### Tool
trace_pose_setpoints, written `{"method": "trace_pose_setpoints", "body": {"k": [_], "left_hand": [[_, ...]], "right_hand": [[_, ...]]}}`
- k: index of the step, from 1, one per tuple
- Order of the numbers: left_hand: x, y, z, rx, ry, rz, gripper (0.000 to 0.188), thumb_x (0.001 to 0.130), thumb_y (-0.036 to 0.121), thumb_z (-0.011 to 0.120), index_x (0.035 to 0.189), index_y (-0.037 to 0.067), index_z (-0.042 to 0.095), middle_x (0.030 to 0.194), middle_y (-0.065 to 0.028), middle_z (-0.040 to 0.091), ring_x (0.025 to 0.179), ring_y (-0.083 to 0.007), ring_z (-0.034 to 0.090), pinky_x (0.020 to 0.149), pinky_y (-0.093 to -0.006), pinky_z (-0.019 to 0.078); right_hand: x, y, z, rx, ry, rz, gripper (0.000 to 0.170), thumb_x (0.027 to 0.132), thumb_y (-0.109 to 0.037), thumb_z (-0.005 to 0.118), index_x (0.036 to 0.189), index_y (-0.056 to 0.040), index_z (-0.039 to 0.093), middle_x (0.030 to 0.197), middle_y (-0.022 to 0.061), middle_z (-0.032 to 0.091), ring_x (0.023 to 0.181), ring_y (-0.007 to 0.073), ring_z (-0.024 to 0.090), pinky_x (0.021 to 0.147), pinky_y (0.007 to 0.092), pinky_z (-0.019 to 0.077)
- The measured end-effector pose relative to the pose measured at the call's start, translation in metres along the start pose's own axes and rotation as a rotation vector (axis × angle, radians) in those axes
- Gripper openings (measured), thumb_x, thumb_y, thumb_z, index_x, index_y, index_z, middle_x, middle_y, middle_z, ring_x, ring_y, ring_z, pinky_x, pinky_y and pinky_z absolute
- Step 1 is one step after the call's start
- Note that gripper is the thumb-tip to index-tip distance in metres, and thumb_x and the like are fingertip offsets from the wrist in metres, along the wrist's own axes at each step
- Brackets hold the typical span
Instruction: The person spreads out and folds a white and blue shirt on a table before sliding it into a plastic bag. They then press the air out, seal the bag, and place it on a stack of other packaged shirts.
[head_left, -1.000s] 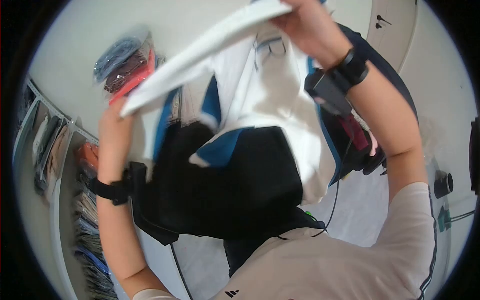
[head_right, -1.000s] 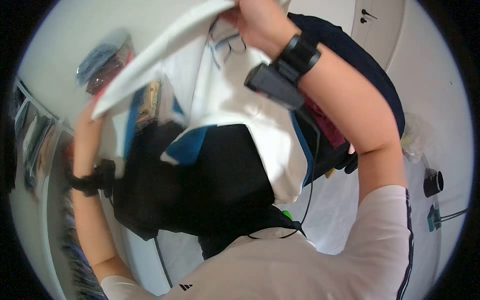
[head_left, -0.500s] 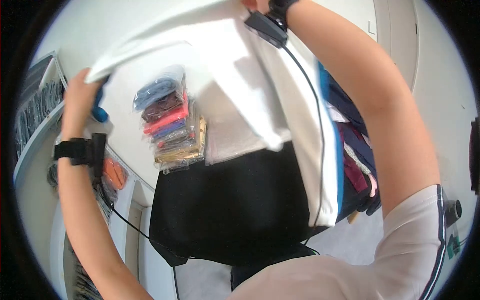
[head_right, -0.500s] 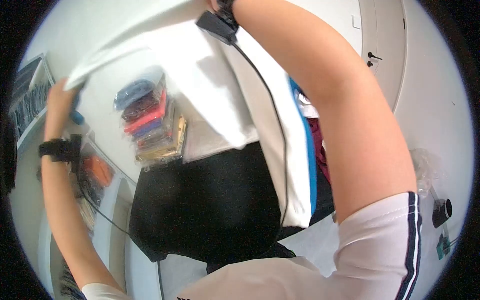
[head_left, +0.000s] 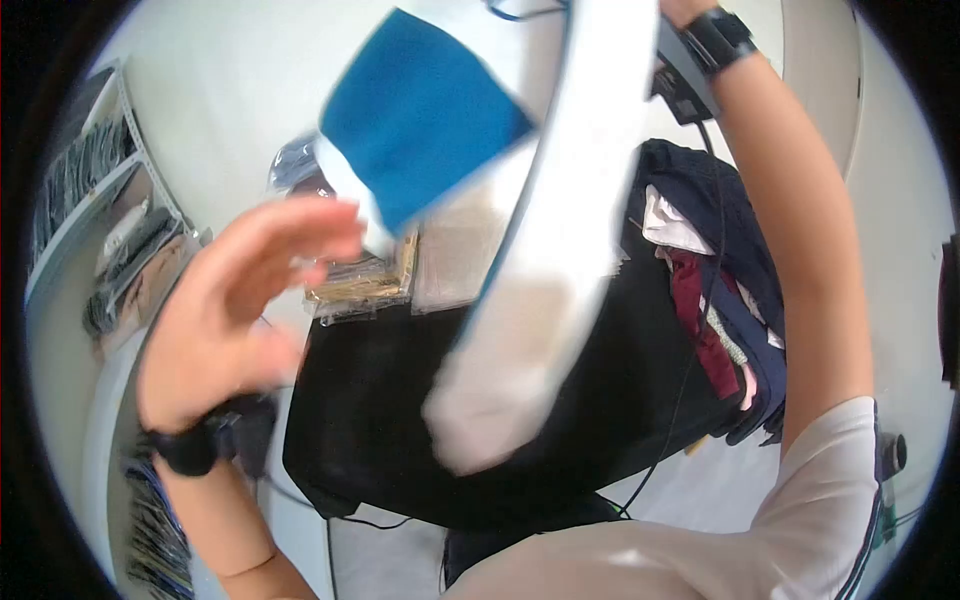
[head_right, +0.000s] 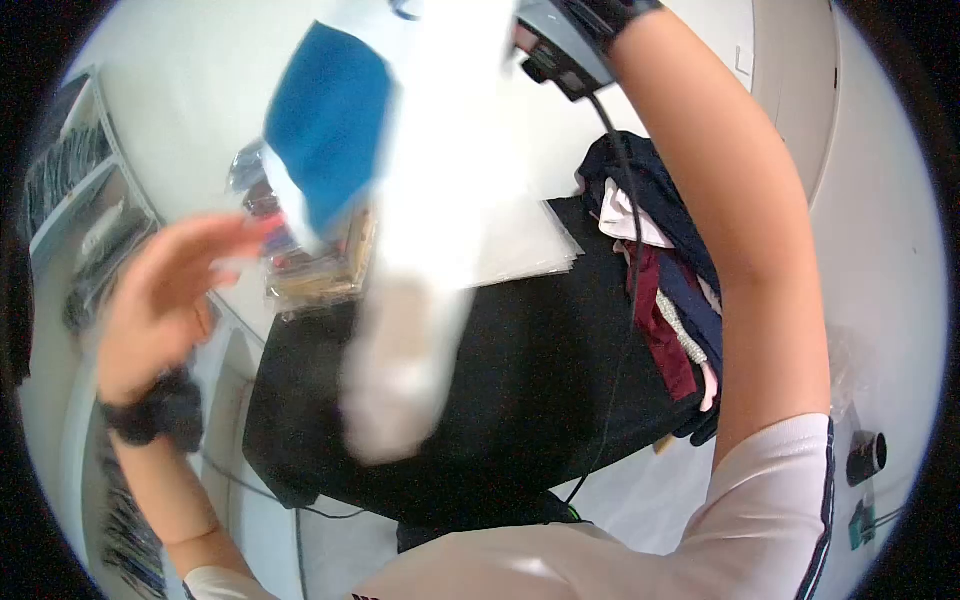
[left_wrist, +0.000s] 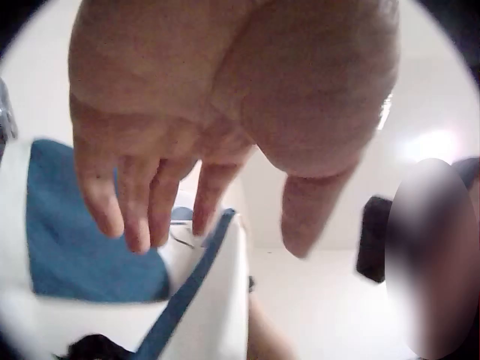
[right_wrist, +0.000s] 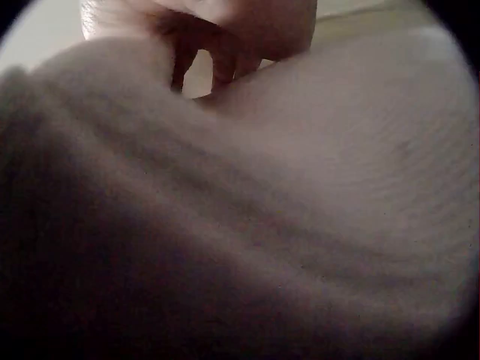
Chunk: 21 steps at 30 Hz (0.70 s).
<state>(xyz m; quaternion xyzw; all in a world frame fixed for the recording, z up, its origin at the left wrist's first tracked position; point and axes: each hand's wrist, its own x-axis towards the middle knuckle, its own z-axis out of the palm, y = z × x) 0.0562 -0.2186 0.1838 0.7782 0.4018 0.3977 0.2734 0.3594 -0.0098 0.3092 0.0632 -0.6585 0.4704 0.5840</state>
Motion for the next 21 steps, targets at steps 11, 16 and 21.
{"method": "trace_pose_setpoints", "body": {"k": [11, 16, 21], "left_hand": [[-0.011, -0.158, 0.117, -0.067, -0.066, -0.221, 0.053, 0.088, 0.022, 0.059, 0.133, 0.004, 0.038, 0.131, -0.0161, 0.044, 0.122, -0.0251, 0.042, 0.100, -0.0376, 0.0359], [-0.030, -0.192, 0.150, -0.013, -0.118, -0.181, 0.053, 0.086, 0.022, 0.060, 0.132, 0.004, 0.041, 0.134, -0.0168, 0.044, 0.124, -0.0294, 0.041, 0.100, -0.0408, 0.0353], [0.004, -0.214, 0.171, -0.022, -0.311, -0.220, 0.052, 0.086, 0.022, 0.059, 0.131, 0.004, 0.042, 0.134, -0.0156, 0.044, 0.122, -0.0272, 0.043, 0.099, -0.0380, 0.0367]], "right_hand": [[-0.192, -0.027, 0.018, 0.130, 0.099, 0.602, 0.030, 0.084, -0.016, 0.050, 0.108, 0.0001, 0.058, 0.093, 0.0119, 0.064, 0.085, 0.0235, 0.064, 0.080, 0.0369, 0.0533], [-0.323, -0.027, 0.014, -0.285, 0.403, 0.787, 0.034, 0.071, -0.005, 0.056, 0.103, 0.0018, 0.057, 0.095, 0.0090, 0.065, 0.082, 0.0174, 0.064, 0.078, 0.0303, 0.0524], [-0.414, -0.032, 0.020, -0.362, 0.500, 0.874, 0.063, 0.060, -0.001, 0.055, 0.122, 0.0027, 0.050, 0.101, 0.0035, 0.061, 0.087, 0.0116, 0.060, 0.078, 0.0232, 0.0486]]}}
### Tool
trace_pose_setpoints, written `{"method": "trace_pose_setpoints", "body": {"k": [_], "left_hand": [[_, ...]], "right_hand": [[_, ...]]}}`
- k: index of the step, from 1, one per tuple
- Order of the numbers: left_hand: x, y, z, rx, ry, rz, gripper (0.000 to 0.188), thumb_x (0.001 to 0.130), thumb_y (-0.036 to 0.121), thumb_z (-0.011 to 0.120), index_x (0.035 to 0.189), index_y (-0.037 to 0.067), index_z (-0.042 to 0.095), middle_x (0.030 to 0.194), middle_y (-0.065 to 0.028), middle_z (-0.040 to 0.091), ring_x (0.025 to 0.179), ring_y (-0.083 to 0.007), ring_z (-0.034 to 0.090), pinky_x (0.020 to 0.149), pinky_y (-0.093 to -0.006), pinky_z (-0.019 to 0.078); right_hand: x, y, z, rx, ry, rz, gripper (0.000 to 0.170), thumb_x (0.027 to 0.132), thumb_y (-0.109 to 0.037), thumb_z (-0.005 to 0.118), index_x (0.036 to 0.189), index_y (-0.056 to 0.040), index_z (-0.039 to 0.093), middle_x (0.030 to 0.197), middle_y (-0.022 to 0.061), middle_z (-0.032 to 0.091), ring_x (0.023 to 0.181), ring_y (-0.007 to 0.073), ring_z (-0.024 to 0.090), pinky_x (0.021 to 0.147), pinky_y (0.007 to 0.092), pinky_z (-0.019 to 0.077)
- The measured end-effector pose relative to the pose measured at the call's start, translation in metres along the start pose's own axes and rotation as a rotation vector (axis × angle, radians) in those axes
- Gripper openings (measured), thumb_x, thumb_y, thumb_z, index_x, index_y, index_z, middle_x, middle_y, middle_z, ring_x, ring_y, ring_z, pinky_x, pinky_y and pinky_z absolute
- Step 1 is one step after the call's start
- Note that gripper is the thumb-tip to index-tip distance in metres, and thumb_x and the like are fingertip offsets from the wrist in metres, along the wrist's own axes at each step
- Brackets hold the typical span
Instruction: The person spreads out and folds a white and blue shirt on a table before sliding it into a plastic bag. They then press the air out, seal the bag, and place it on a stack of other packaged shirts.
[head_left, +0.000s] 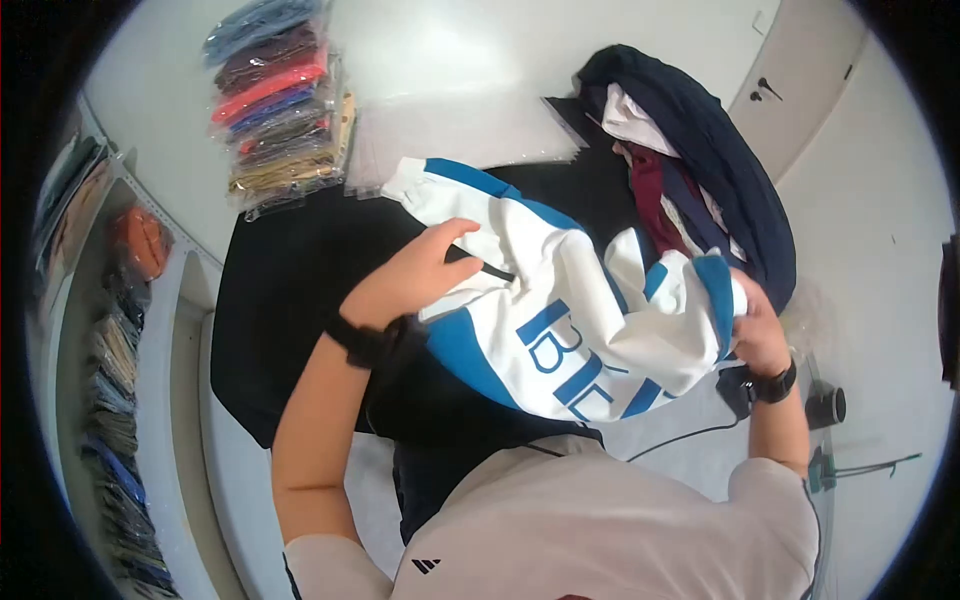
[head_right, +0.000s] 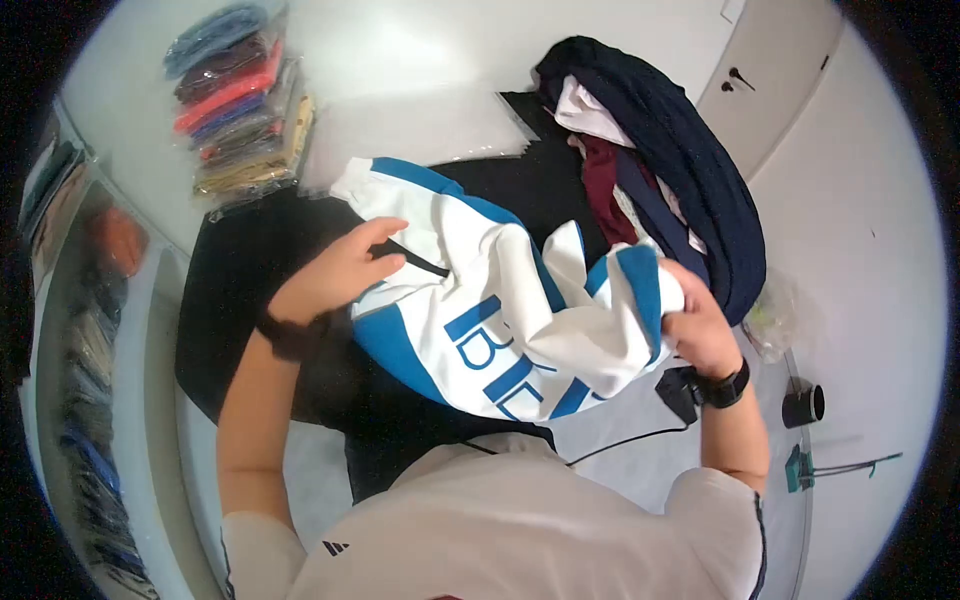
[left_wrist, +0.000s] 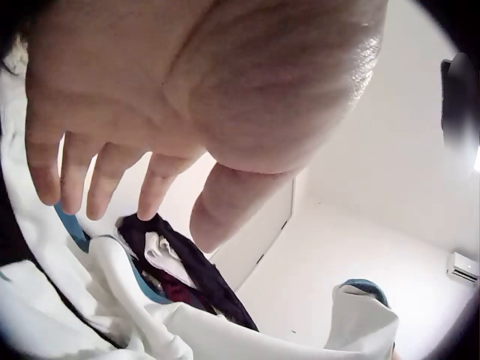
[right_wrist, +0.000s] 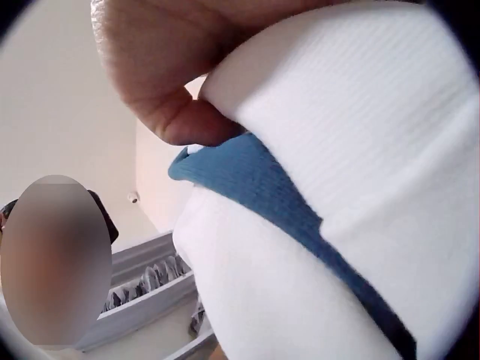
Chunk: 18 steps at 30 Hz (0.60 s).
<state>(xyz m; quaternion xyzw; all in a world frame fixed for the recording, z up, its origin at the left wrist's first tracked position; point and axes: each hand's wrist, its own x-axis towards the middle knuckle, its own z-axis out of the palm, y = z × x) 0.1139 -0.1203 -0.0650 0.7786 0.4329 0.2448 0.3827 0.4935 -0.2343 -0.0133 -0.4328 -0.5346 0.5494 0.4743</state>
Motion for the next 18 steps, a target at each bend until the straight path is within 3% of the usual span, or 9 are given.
{"method": "trace_pose_setpoints", "body": {"k": [2, 4, 7, 10, 12, 14, 15, 16, 18], "left_hand": [[0.021, 0.019, 0.006, -0.054, -0.113, 0.015, 0.052, 0.085, 0.017, 0.060, 0.133, 0.007, 0.042, 0.138, -0.0150, 0.040, 0.125, -0.0283, 0.041, 0.100, -0.0372, 0.0363], [0.043, 0.023, 0.022, 0.305, -0.135, 0.295, 0.054, 0.083, 0.001, 0.054, 0.134, 0.010, 0.041, 0.143, -0.0150, 0.034, 0.129, -0.0310, 0.036, 0.102, -0.0376, 0.0344], [0.084, 0.029, 0.047, 0.275, -0.176, 0.430, 0.065, 0.077, -0.013, 0.044, 0.136, 0.013, 0.040, 0.145, -0.0156, 0.030, 0.132, -0.0336, 0.032, 0.105, -0.0370, 0.0323], [0.112, 0.038, 0.069, 0.192, -0.264, 0.407, 0.072, 0.072, -0.019, 0.036, 0.136, 0.013, 0.039, 0.145, -0.0163, 0.030, 0.133, -0.0338, 0.031, 0.104, -0.0358, 0.0333], [0.128, 0.041, 0.078, 0.265, -0.250, 0.414, 0.070, 0.072, -0.014, 0.043, 0.137, 0.013, 0.039, 0.140, -0.0162, 0.037, 0.129, -0.0314, 0.038, 0.100, -0.0333, 0.0373], [0.134, 0.061, 0.078, 0.151, -0.473, -0.089, 0.069, 0.072, -0.007, 0.051, 0.137, 0.014, 0.039, 0.133, -0.0148, 0.043, 0.121, -0.0270, 0.045, 0.094, -0.0304, 0.0412], [0.144, 0.051, 0.083, 0.128, -0.539, -0.162, 0.064, 0.076, 0.006, 0.059, 0.137, 0.014, 0.040, 0.124, -0.0136, 0.049, 0.115, -0.0237, 0.048, 0.090, -0.0287, 0.0430], [0.145, 0.046, 0.085, 0.137, -0.547, -0.158, 0.064, 0.076, 0.006, 0.059, 0.137, 0.014, 0.040, 0.124, -0.0136, 0.049, 0.115, -0.0237, 0.048, 0.090, -0.0287, 0.0430], [0.144, 0.033, 0.086, 0.320, -0.379, 0.102, 0.055, 0.084, 0.017, 0.058, 0.136, 0.012, 0.041, 0.127, -0.0139, 0.048, 0.117, -0.0229, 0.048, 0.088, -0.0300, 0.0451]], "right_hand": [[-0.022, 0.018, -0.013, -0.040, 0.023, 0.013, 0.068, 0.057, -0.001, 0.054, 0.125, 0.0028, 0.048, 0.102, 0.0022, 0.059, 0.087, 0.0101, 0.056, 0.078, 0.0196, 0.0446], [-0.041, 0.031, -0.018, 0.022, 0.038, -0.042, 0.066, 0.058, -0.001, 0.055, 0.124, 0.0029, 0.048, 0.102, 0.0023, 0.059, 0.088, 0.0098, 0.056, 0.079, 0.0211, 0.0440], [-0.063, 0.036, -0.015, -0.082, 0.109, -0.153, 0.056, 0.064, -0.002, 0.062, 0.119, 0.0040, 0.053, 0.102, 0.0024, 0.060, 0.087, 0.0097, 0.056, 0.078, 0.0225, 0.0437], [-0.081, 0.038, -0.021, -0.143, 0.100, -0.257, 0.046, 0.069, -0.008, 0.070, 0.112, 0.0049, 0.057, 0.102, 0.0026, 0.060, 0.088, 0.0104, 0.056, 0.078, 0.0243, 0.0433], [-0.088, 0.029, -0.020, -0.204, 0.120, -0.303, 0.038, 0.074, -0.013, 0.072, 0.105, 0.0046, 0.060, 0.100, 0.0038, 0.061, 0.088, 0.0119, 0.056, 0.078, 0.0255, 0.0437], [-0.089, 0.024, -0.024, -0.531, 0.122, -0.524, 0.034, 0.074, -0.013, 0.072, 0.102, 0.0036, 0.062, 0.098, 0.0058, 0.063, 0.087, 0.0128, 0.057, 0.078, 0.0259, 0.0440], [-0.096, 0.028, -0.030, -0.574, 0.204, -0.502, 0.029, 0.076, -0.014, 0.071, 0.098, 0.0031, 0.064, 0.094, 0.0069, 0.064, 0.083, 0.0144, 0.059, 0.075, 0.0273, 0.0452], [-0.099, 0.028, -0.033, -0.571, 0.217, -0.504, 0.029, 0.076, -0.014, 0.071, 0.098, 0.0031, 0.064, 0.094, 0.0069, 0.064, 0.083, 0.0144, 0.059, 0.075, 0.0273, 0.0452], [-0.104, 0.025, -0.034, -0.457, 0.201, -0.465, 0.028, 0.076, -0.014, 0.072, 0.097, 0.0033, 0.064, 0.092, 0.0059, 0.065, 0.079, 0.0151, 0.060, 0.073, 0.0297, 0.0464]]}}
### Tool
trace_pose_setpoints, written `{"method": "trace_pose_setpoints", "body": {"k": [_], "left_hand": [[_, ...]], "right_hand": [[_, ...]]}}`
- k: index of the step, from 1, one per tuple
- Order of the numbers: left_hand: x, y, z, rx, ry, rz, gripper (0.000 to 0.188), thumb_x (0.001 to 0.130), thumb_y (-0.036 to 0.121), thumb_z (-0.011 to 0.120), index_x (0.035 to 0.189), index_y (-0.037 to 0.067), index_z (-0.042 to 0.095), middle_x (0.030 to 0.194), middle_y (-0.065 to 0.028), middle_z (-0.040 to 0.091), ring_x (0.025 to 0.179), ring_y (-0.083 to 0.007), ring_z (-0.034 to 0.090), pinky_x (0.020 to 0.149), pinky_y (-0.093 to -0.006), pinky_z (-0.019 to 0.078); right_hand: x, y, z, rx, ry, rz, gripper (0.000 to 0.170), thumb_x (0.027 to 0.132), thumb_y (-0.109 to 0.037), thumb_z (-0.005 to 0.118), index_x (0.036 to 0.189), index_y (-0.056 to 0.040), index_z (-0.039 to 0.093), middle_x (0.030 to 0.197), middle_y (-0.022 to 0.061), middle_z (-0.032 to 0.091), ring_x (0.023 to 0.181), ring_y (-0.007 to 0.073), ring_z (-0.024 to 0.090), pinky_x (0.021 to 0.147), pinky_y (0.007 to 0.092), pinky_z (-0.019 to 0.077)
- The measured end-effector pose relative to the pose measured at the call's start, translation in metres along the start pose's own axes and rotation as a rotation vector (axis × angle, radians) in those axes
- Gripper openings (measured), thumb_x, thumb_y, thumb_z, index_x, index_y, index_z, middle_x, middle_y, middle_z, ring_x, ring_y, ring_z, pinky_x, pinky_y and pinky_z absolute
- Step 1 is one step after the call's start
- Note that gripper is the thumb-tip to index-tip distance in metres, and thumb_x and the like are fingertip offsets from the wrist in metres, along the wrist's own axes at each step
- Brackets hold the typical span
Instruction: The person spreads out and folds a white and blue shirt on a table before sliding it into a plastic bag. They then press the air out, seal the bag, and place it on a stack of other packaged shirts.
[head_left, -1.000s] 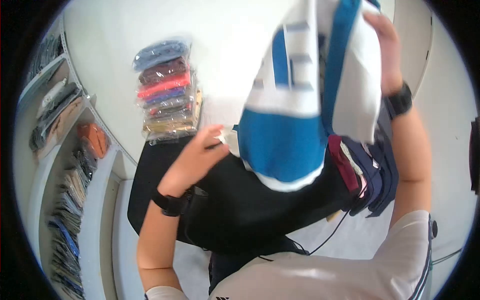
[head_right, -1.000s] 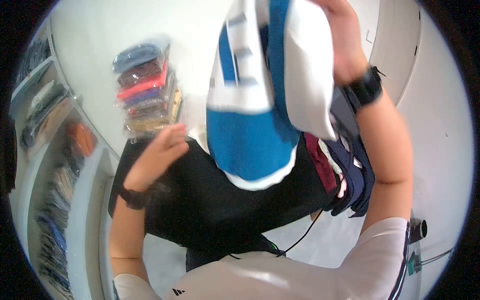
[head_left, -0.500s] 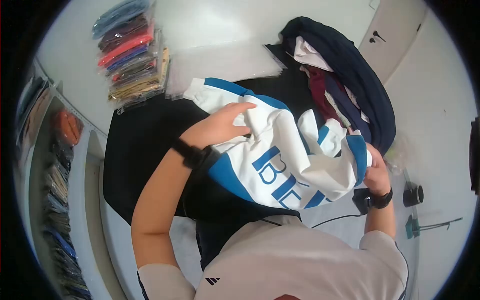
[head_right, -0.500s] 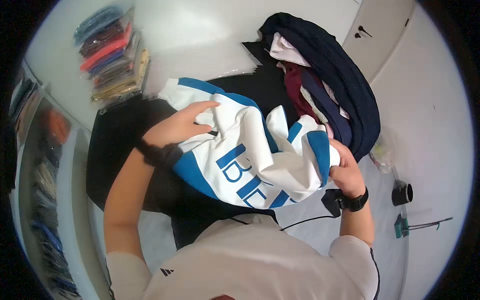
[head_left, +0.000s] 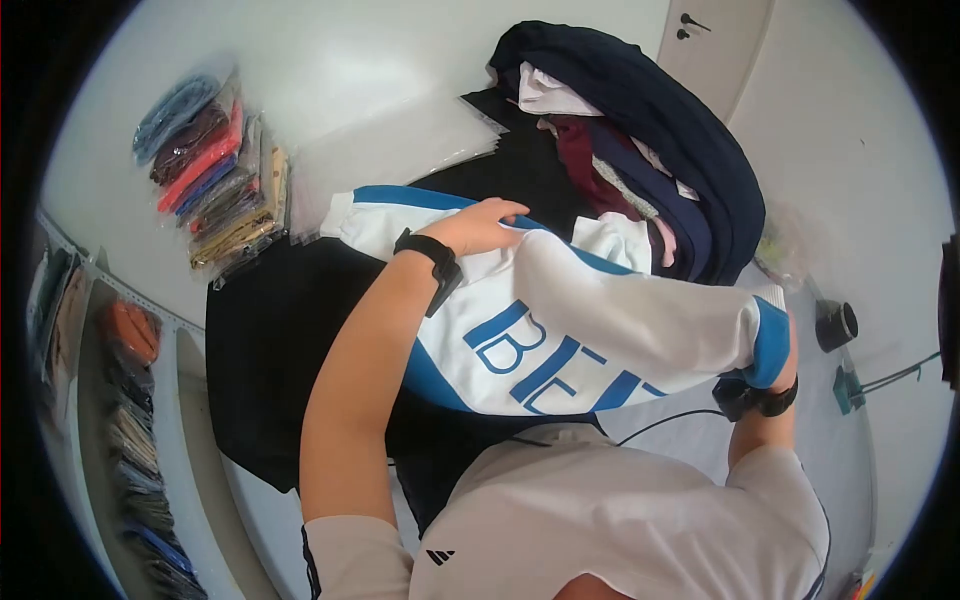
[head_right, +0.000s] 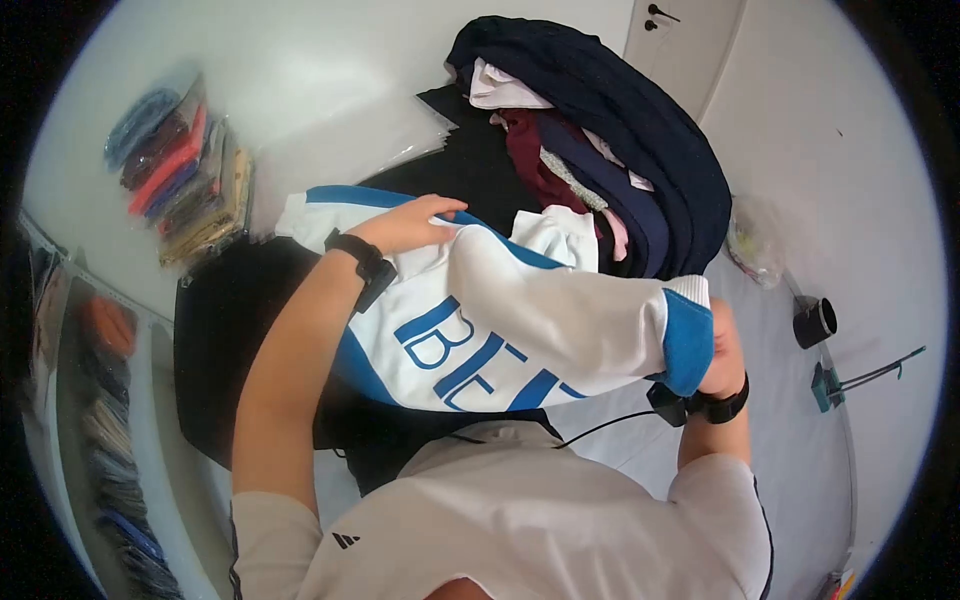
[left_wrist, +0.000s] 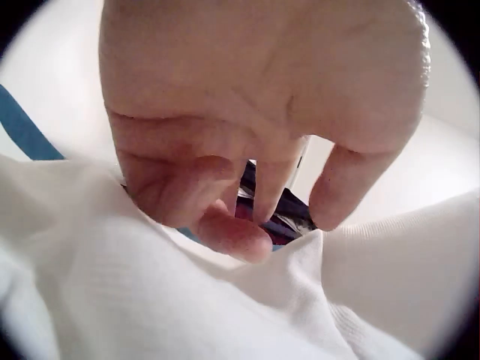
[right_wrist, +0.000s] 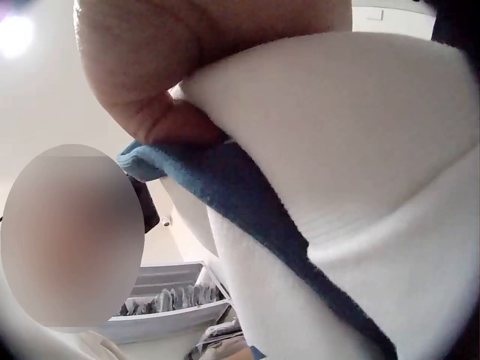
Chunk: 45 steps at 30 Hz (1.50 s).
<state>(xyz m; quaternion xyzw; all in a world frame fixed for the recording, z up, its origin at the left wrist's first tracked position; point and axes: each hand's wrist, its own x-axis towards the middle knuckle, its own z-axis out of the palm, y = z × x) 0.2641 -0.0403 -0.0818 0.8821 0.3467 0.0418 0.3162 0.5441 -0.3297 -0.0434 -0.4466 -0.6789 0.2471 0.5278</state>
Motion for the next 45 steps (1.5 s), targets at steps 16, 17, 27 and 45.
{"method": "trace_pose_setpoints", "body": {"k": [16, 17, 27, 45], "left_hand": [[-0.099, -0.010, -0.074, -0.260, 0.754, -0.061, 0.024, 0.081, 0.008, 0.058, 0.105, 0.004, 0.060, 0.090, -0.0033, 0.062, 0.081, -0.0121, 0.056, 0.071, -0.0259, 0.0450], [-0.135, 0.015, -0.089, -0.301, 0.931, -0.131, 0.024, 0.082, 0.006, 0.055, 0.105, 0.003, 0.060, 0.089, -0.0035, 0.061, 0.078, -0.0093, 0.054, 0.067, -0.0232, 0.0430], [-0.494, 0.022, -0.275, 0.087, 1.373, -0.032, 0.033, 0.093, 0.016, 0.046, 0.122, 0.000, 0.046, 0.109, -0.0150, 0.059, 0.095, -0.0222, 0.061, 0.083, -0.0323, 0.0497], [-0.083, -0.045, -0.250, 0.223, 1.625, -0.071, 0.032, 0.087, 0.013, 0.051, 0.113, -0.004, 0.056, 0.108, -0.0230, 0.061, 0.101, -0.0331, 0.059, 0.088, -0.0371, 0.0443]], "right_hand": [[0.011, -0.027, 0.040, 0.208, -0.270, -0.098, 0.011, 0.081, -0.011, 0.060, 0.082, -0.0006, 0.061, 0.075, 0.0115, 0.062, 0.062, 0.0251, 0.057, 0.059, 0.0322, 0.0429], [0.021, -0.029, 0.051, 0.218, -0.358, -0.223, 0.010, 0.081, -0.010, 0.059, 0.085, -0.0007, 0.060, 0.077, 0.0117, 0.062, 0.064, 0.0271, 0.058, 0.060, 0.0330, 0.0439], [0.090, -0.114, 0.217, 0.962, -0.656, -0.442, 0.031, 0.077, 0.005, 0.049, 0.107, 0.0011, 0.055, 0.085, 0.0164, 0.057, 0.075, 0.0342, 0.055, 0.066, 0.0357, 0.0445], [0.108, 0.010, 0.156, 1.000, -0.395, 0.075, 0.027, 0.091, 0.000, 0.048, 0.118, 0.0000, 0.052, 0.111, 0.0054, 0.058, 0.102, 0.0125, 0.054, 0.090, 0.0284, 0.0429]]}}
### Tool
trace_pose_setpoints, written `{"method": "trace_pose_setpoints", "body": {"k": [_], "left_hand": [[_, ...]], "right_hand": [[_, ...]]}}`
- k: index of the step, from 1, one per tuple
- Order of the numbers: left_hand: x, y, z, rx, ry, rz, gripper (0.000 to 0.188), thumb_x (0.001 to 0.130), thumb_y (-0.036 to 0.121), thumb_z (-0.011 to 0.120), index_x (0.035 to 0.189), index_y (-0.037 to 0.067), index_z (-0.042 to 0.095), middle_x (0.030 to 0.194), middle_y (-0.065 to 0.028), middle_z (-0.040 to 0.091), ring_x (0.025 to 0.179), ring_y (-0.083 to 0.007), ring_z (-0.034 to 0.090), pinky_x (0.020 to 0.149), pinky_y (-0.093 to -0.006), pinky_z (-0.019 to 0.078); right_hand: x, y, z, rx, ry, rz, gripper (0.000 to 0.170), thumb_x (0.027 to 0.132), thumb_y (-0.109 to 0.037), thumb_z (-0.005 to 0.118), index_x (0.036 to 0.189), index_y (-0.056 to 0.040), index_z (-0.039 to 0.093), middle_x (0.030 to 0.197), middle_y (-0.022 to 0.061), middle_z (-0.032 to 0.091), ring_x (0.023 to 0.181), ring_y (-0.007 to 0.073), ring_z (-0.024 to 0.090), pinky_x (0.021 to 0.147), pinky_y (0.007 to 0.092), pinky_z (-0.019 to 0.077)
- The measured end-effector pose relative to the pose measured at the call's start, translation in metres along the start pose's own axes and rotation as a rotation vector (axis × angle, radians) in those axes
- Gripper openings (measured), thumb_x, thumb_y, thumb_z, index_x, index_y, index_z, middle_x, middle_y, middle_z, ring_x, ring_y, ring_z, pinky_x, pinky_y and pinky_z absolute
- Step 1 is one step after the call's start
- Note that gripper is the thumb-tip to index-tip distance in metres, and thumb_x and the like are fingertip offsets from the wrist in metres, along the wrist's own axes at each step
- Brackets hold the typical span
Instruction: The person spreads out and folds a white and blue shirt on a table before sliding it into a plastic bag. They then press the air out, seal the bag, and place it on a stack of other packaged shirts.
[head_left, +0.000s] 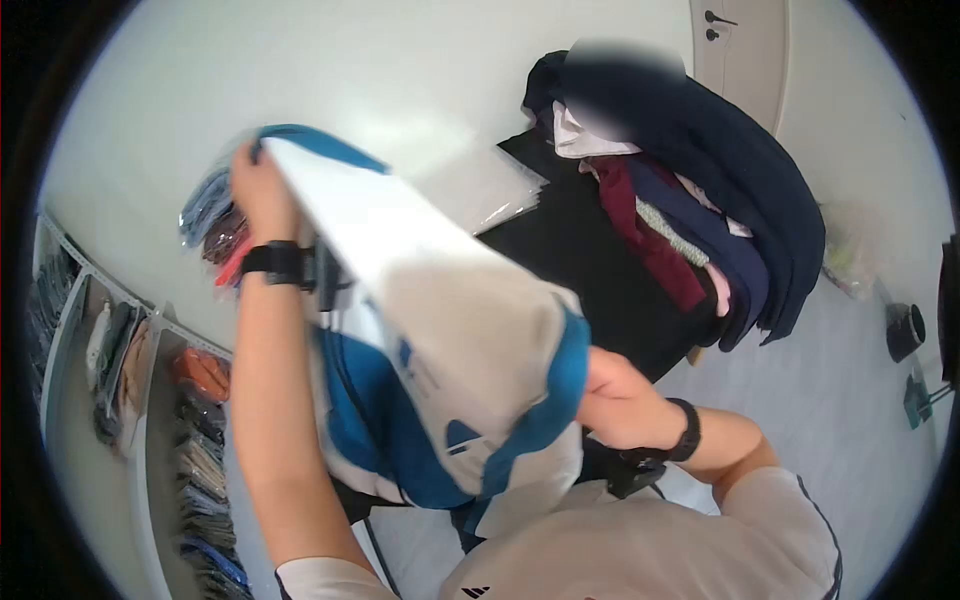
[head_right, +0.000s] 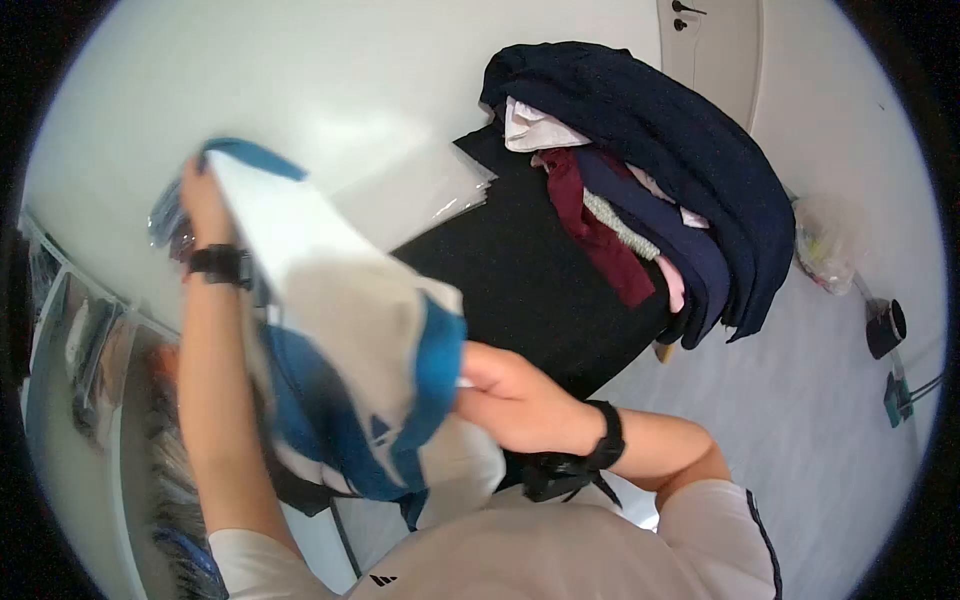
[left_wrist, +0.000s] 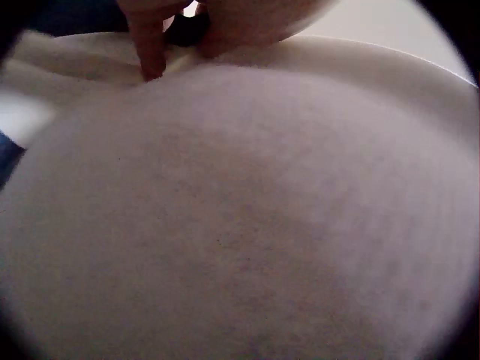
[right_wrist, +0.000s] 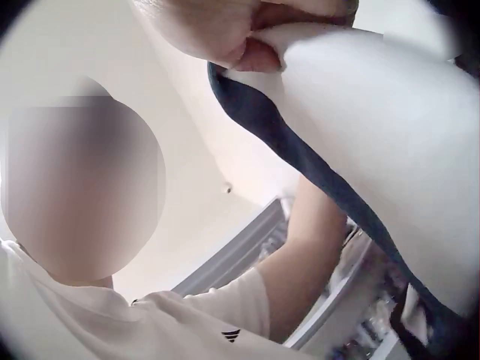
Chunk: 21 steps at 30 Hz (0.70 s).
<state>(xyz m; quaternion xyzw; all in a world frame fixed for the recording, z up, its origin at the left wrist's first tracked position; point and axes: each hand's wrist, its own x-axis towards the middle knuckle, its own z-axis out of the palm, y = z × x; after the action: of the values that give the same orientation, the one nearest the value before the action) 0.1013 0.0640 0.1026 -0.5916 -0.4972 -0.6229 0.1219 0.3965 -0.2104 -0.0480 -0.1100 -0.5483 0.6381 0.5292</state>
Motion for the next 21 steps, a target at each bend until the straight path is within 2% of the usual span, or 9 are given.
{"method": "trace_pose_setpoints", "body": {"k": [4, 7, 10, 11, 13, 14, 18, 19, 21], "left_hand": [[-0.069, 0.025, 0.078, -0.065, -0.177, -0.061, 0.023, 0.081, 0.010, 0.051, 0.098, -0.003, 0.061, 0.097, -0.0229, 0.063, 0.093, -0.0362, 0.060, 0.083, -0.0391, 0.0448], [-0.100, 0.012, 0.123, 0.044, -0.486, -0.165, 0.027, 0.079, 0.013, 0.058, 0.102, -0.001, 0.060, 0.108, -0.0252, 0.058, 0.098, -0.0386, 0.057, 0.084, -0.0396, 0.0452], [-0.134, 0.005, 0.138, 0.128, -0.761, -0.017, 0.036, 0.079, 0.016, 0.061, 0.112, 0.000, 0.056, 0.112, -0.0258, 0.057, 0.103, -0.0396, 0.055, 0.087, -0.0393, 0.0451], [-0.141, 0.006, 0.134, 0.134, -0.777, -0.029, 0.036, 0.079, 0.016, 0.061, 0.112, 0.000, 0.056, 0.112, -0.0258, 0.057, 0.103, -0.0396, 0.055, 0.087, -0.0393, 0.0451], [-0.144, 0.010, 0.120, 0.115, -1.080, 0.180, 0.045, 0.079, 0.016, 0.063, 0.119, 0.001, 0.052, 0.115, -0.0258, 0.055, 0.107, -0.0397, 0.053, 0.090, -0.0402, 0.0444], [-0.140, 0.026, 0.105, 0.131, -1.236, 0.118, 0.045, 0.079, 0.016, 0.064, 0.119, 0.001, 0.051, 0.119, -0.0232, 0.052, 0.105, -0.0365, 0.054, 0.088, -0.0378, 0.0453], [-0.148, 0.036, 0.032, -0.008, -1.228, 0.048, 0.038, 0.083, 0.012, 0.063, 0.119, 0.005, 0.053, 0.115, -0.0124, 0.056, 0.103, -0.0226, 0.056, 0.085, -0.0308, 0.0462], [-0.148, 0.044, 0.007, -0.008, -1.201, 0.023, 0.036, 0.084, 0.010, 0.062, 0.118, 0.005, 0.053, 0.114, -0.0109, 0.057, 0.102, -0.0207, 0.056, 0.084, -0.0298, 0.0464], [-0.145, 0.034, -0.042, -0.014, -1.201, -0.069, 0.034, 0.085, 0.007, 0.059, 0.119, 0.004, 0.054, 0.115, -0.0087, 0.057, 0.103, -0.0186, 0.055, 0.086, -0.0287, 0.0450]], "right_hand": [[-0.019, 0.006, -0.055, -0.060, 0.354, 0.164, 0.030, 0.089, 0.000, 0.050, 0.119, -0.0015, 0.052, 0.109, 0.0021, 0.059, 0.102, 0.0105, 0.054, 0.089, 0.0266, 0.0430], [-0.028, 0.015, -0.092, 0.005, 0.687, 0.444, 0.042, 0.079, 0.004, 0.045, 0.121, -0.0017, 0.049, 0.110, 0.0031, 0.058, 0.097, 0.0096, 0.055, 0.082, 0.0240, 0.0443], [-0.031, 0.019, -0.116, 0.285, 0.647, 0.325, 0.035, 0.087, -0.012, 0.040, 0.119, 0.0003, 0.049, 0.108, 0.0066, 0.059, 0.097, 0.0154, 0.059, 0.089, 0.0295, 0.0461], [-0.029, 0.016, -0.125, 0.369, 0.602, 0.336, 0.034, 0.089, -0.015, 0.039, 0.118, -0.0001, 0.050, 0.107, 0.0062, 0.060, 0.098, 0.0157, 0.059, 0.090, 0.0292, 0.0458], [-0.020, 0.012, -0.126, 0.267, 0.710, 0.350, 0.036, 0.093, -0.027, 0.048, 0.116, -0.0008, 0.052, 0.105, 0.0034, 0.061, 0.094, 0.0134, 0.058, 0.089, 0.0285, 0.0446], [-0.014, 0.010, -0.122, 0.090, 0.698, 0.396, 0.033, 0.092, -0.025, 0.051, 0.115, -0.0013, 0.054, 0.103, 0.0023, 0.061, 0.090, 0.0110, 0.058, 0.085, 0.0273, 0.0456], [-0.017, 0.022, -0.139, -0.366, 0.634, 0.454, 0.022, 0.090, -0.014, 0.057, 0.109, -0.0026, 0.059, 0.091, -0.0011, 0.063, 0.078, 0.0048, 0.056, 0.070, 0.0217, 0.0464], [-0.016, 0.020, -0.134, -0.417, 0.677, 0.428, 0.021, 0.092, -0.014, 0.054, 0.108, -0.0024, 0.060, 0.085, -0.0021, 0.063, 0.072, 0.0032, 0.054, 0.062, 0.0185, 0.0439], [-0.023, 0.019, -0.139, -0.494, 0.751, 0.440, 0.021, 0.092, -0.015, 0.053, 0.108, -0.0025, 0.060, 0.086, -0.0031, 0.062, 0.071, 0.0019, 0.053, 0.061, 0.0179, 0.0431]]}}
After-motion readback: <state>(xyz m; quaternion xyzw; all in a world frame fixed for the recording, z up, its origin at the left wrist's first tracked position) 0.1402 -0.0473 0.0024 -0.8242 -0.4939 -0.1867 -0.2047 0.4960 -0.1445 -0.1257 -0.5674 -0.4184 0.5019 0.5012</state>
